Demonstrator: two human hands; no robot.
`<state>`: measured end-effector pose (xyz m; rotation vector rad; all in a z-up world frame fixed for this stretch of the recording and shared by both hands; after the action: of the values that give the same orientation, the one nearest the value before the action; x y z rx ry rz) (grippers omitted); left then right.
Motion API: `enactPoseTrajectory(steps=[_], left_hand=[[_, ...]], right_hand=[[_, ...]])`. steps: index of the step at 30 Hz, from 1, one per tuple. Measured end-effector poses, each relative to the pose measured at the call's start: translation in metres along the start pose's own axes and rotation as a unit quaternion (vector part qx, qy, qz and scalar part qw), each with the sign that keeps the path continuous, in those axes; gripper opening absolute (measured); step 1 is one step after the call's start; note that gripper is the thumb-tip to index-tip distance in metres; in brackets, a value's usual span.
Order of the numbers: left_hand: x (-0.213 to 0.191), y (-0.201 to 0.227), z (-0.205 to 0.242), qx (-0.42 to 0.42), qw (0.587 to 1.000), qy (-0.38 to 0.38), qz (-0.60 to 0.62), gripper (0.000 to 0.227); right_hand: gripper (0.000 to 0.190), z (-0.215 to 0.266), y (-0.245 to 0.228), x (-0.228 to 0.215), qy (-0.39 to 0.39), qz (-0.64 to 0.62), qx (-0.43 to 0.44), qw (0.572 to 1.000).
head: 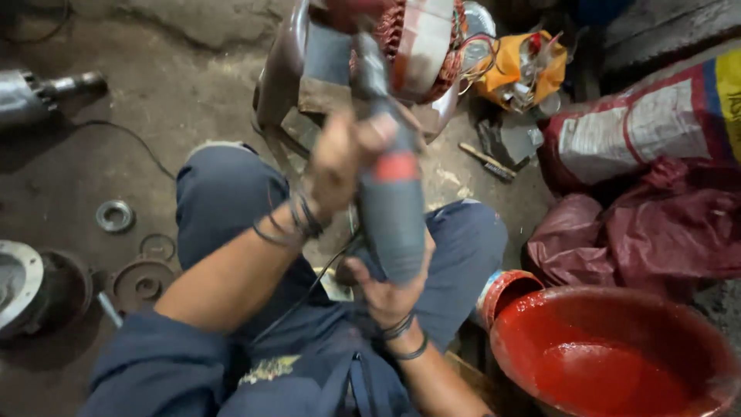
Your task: Using a rotary power tool to sand the internal windings of an electric motor stator
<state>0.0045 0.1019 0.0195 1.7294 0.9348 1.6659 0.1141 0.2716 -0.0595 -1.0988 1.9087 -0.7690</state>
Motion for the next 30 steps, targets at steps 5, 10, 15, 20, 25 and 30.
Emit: enactPoseTrajectory(steps=[5,10,15,20,25,30], left_hand=[[0.025,-0.019,-0.014,-0.041,0.993,0.032,-0.11,0.055],[0.04,-0.025,-0.037,-0.034,0.997,0.0,-0.064,0.063],[0.049,-0.048,-0.049,-0.048,0.998,-0.017,0.03,0.045],[0.051,-0.026,-0.049,-0.065,0.997,0.025,0.014,0.044],[0.043,-0.011,-0.041,-0.003,0.998,-0.045,-0.046,0.064],[0.041,-0.02,-0.049,0.02,0.997,-0.046,-0.055,0.074]], right_hand=[[0.058,-0.012,-0.007,-0.017,0.081,0.061,-0.052,0.993],[0.079,-0.041,-0.014,-0.021,0.159,-0.033,0.044,0.986],[0.08,-0.064,-0.041,-0.03,0.161,0.166,0.011,0.973],[0.072,-0.081,-0.053,-0.025,0.127,0.14,0.009,0.982],[0.048,-0.082,-0.083,-0.032,0.043,0.192,0.018,0.98],[0.055,-0.09,-0.084,-0.031,0.022,0.196,0.009,0.98]])
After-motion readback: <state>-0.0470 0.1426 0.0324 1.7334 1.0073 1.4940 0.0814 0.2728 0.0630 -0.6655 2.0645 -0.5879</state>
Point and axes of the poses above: each hand's wrist, its own z-axis away from the middle knuckle, its own x-axis out of the palm, y = z × x, the point moved 1 cm from there along -z, towards the middle knuckle, and after that the axes turned 8 degrees about y, right-handed, at the moved point
